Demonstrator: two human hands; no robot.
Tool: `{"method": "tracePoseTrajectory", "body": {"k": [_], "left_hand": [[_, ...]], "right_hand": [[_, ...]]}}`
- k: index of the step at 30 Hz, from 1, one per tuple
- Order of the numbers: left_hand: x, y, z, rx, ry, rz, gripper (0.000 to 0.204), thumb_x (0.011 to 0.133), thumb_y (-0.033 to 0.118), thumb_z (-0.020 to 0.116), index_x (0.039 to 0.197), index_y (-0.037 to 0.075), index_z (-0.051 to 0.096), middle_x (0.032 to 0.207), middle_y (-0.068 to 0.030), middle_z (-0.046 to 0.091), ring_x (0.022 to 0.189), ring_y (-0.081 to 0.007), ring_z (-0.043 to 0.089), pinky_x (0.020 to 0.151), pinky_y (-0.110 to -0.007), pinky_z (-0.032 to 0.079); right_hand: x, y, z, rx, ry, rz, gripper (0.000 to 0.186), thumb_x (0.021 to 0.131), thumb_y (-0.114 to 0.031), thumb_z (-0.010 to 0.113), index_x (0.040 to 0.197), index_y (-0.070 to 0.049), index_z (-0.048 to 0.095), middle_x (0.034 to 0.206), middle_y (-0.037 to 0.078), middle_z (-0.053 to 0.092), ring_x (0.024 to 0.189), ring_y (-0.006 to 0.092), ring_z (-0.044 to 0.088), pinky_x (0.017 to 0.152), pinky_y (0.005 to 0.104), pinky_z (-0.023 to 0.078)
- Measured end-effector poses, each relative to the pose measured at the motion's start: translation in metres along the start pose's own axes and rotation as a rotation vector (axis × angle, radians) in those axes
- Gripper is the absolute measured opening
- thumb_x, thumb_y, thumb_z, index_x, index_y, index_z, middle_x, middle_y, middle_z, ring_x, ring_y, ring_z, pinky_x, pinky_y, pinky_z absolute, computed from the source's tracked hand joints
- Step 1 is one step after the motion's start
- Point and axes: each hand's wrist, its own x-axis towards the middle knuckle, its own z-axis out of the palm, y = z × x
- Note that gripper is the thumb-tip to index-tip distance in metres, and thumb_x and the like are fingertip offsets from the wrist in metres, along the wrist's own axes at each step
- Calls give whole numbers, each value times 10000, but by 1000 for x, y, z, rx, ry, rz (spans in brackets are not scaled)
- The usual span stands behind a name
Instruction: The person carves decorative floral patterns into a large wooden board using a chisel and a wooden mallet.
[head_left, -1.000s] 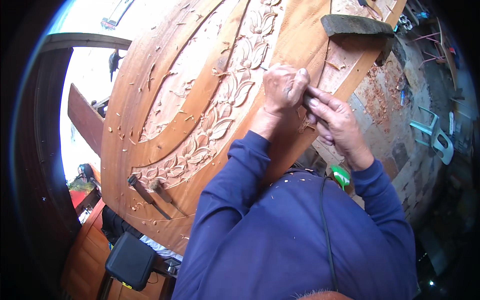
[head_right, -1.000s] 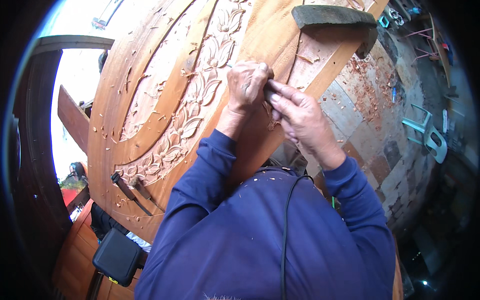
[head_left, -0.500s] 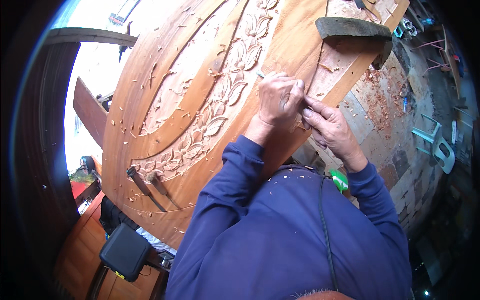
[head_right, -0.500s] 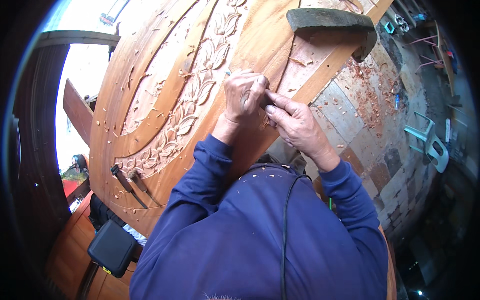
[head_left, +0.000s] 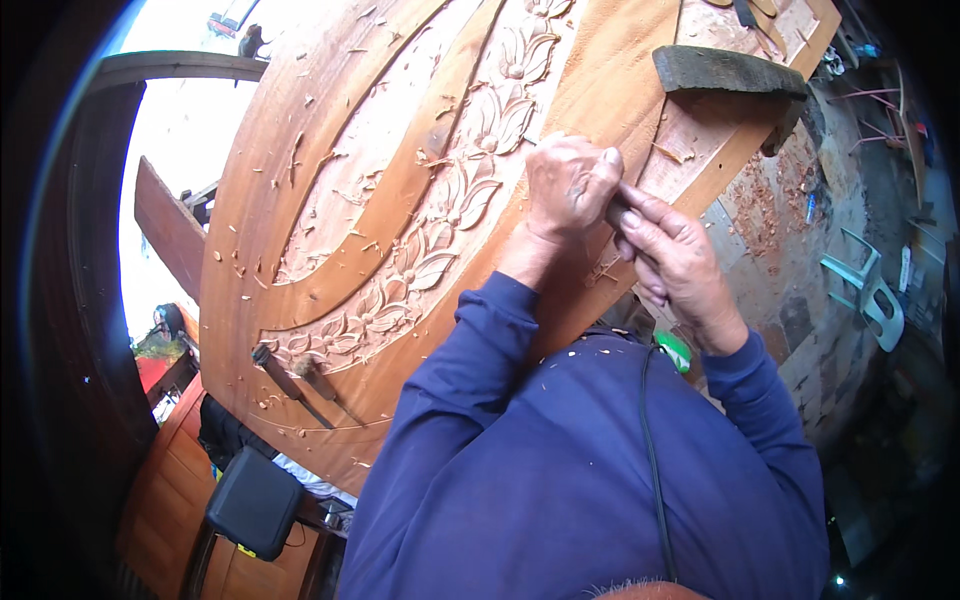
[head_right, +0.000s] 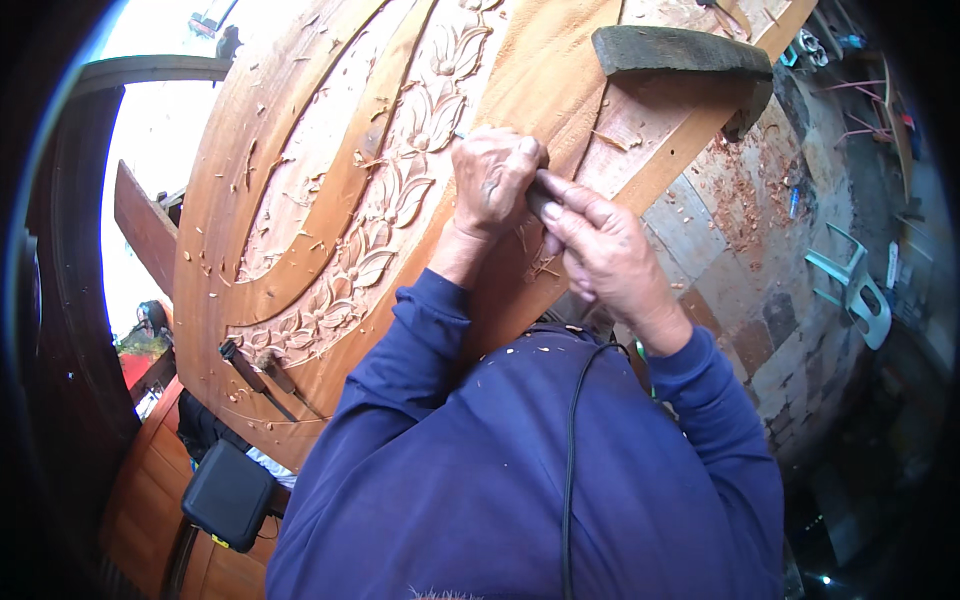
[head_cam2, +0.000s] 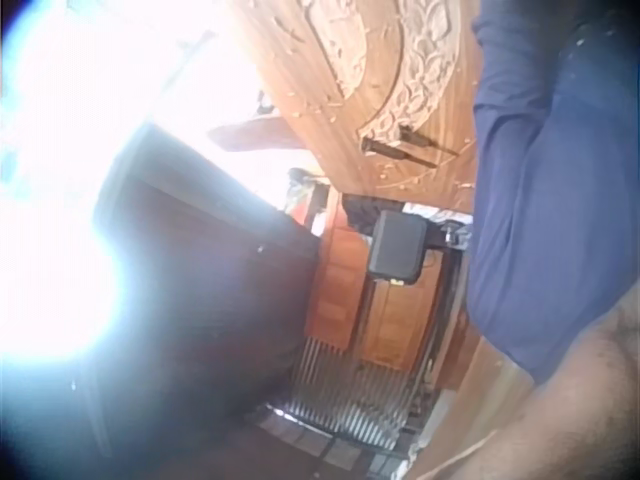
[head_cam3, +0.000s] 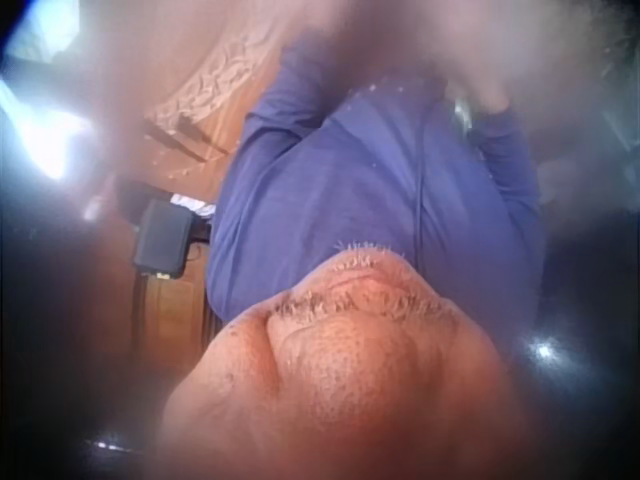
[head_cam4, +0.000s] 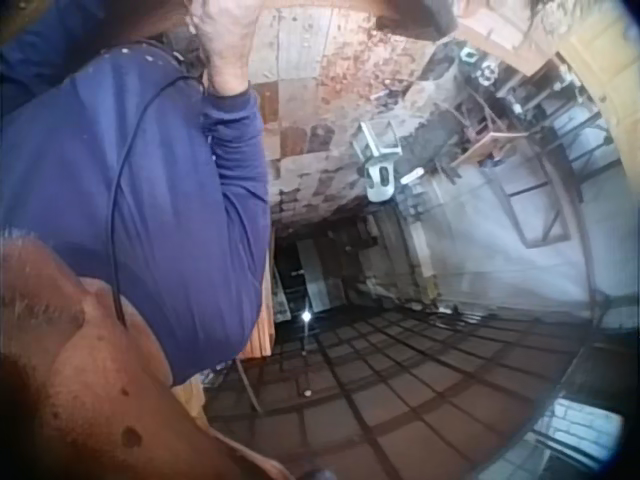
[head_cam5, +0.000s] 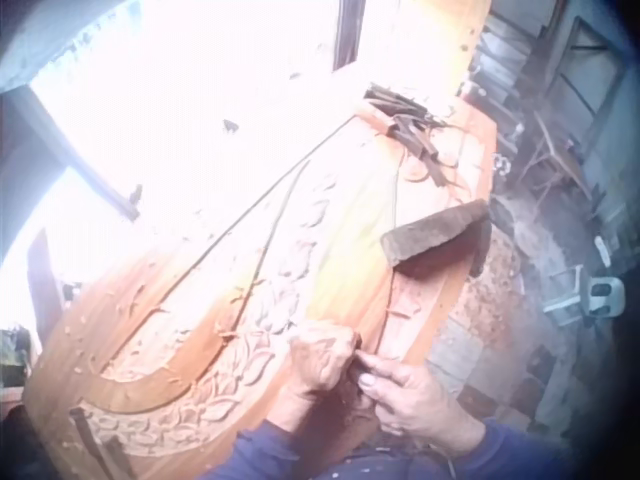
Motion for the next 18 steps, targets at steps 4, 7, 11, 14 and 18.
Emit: {"method": "tracePoseTrajectory", "body": {"k": [4,7,11,14,18], "left_hand": [[5,2,10,5,63,-77,401,1038,225,518,678,91,635,613,-125,625,585,-350,623,605,-458,475],[2,-6,15,55,124,-32,420,1019,203,569,613,100,598,570,-115,582,546,-340,589,584,-464,449],[8,0,17,34,196,-1,426,976,163,642,563,99,555,537,-120,535,509,-341,541,563,-470,418],[15,1,21,20,228,-5,421,975,137,639,570,96,534,536,-121,522,506,-345,527,549,-463,406],[12,1,19,174,172,-59,474,1073,205,495,619,126,607,572,-58,619,542,-287,612,600,-419,475]], "right_hand": [[13,-14,-20,-191,-60,-77,431,1118,-207,584,1508,-22,589,908,30,675,511,26,497,471,198,417],[9,-15,-38,-565,47,-536,357,1095,-186,579,1364,15,699,1000,110,733,757,159,683,687,256,554],[6,4,-55,-452,190,-882,346,1065,-212,544,1068,69,748,1063,198,735,1062,288,712,987,373,553],[36,-11,-52,-247,148,-959,270,1048,-168,586,1011,73,702,998,179,715,1009,286,707,915,351,554],[30,-32,-30,-492,182,-828,170,1024,-81,650,1128,43,702,948,151,701,947,275,703,881,330,563]]}}
